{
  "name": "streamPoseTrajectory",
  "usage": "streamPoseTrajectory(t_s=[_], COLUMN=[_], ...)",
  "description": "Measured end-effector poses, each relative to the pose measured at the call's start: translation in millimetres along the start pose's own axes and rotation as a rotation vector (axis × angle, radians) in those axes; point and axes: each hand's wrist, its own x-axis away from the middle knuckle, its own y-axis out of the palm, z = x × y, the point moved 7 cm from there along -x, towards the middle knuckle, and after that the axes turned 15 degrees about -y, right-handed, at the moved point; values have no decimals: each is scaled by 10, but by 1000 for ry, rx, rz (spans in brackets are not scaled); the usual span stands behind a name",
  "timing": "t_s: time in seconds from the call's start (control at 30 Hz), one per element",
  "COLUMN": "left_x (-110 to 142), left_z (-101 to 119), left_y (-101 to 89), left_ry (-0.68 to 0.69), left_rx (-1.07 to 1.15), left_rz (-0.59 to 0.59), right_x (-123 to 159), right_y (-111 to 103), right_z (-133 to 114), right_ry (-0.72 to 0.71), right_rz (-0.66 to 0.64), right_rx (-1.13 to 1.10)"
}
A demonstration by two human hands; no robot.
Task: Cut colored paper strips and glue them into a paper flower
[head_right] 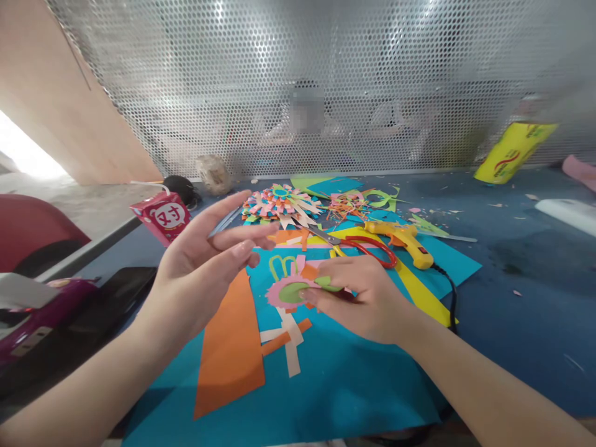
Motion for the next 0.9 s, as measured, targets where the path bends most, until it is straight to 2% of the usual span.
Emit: streamPoseTrajectory(t_s=[0.2, 0.4, 0.5, 0.67, 0.9], left_x=[-47, -33, -24, -21, -64], left_z=[24, 76, 91, 82, 33], left_y=[-81, -44, -23, -11, -27], left_ry=[51, 36, 35, 31, 17], left_rx=[93, 224, 250, 260, 302], left_rz=[32, -3, -25, -47, -47], right_x=[3, 195, 262, 284, 260], right_y=[-56, -190, -250, -322, -339], right_z=[46, 470, 635, 726, 697], right_ry=[91, 488, 584, 652, 645], right_rz=[68, 168, 177, 161, 143], right_rx=[-14, 193, 300, 372, 383])
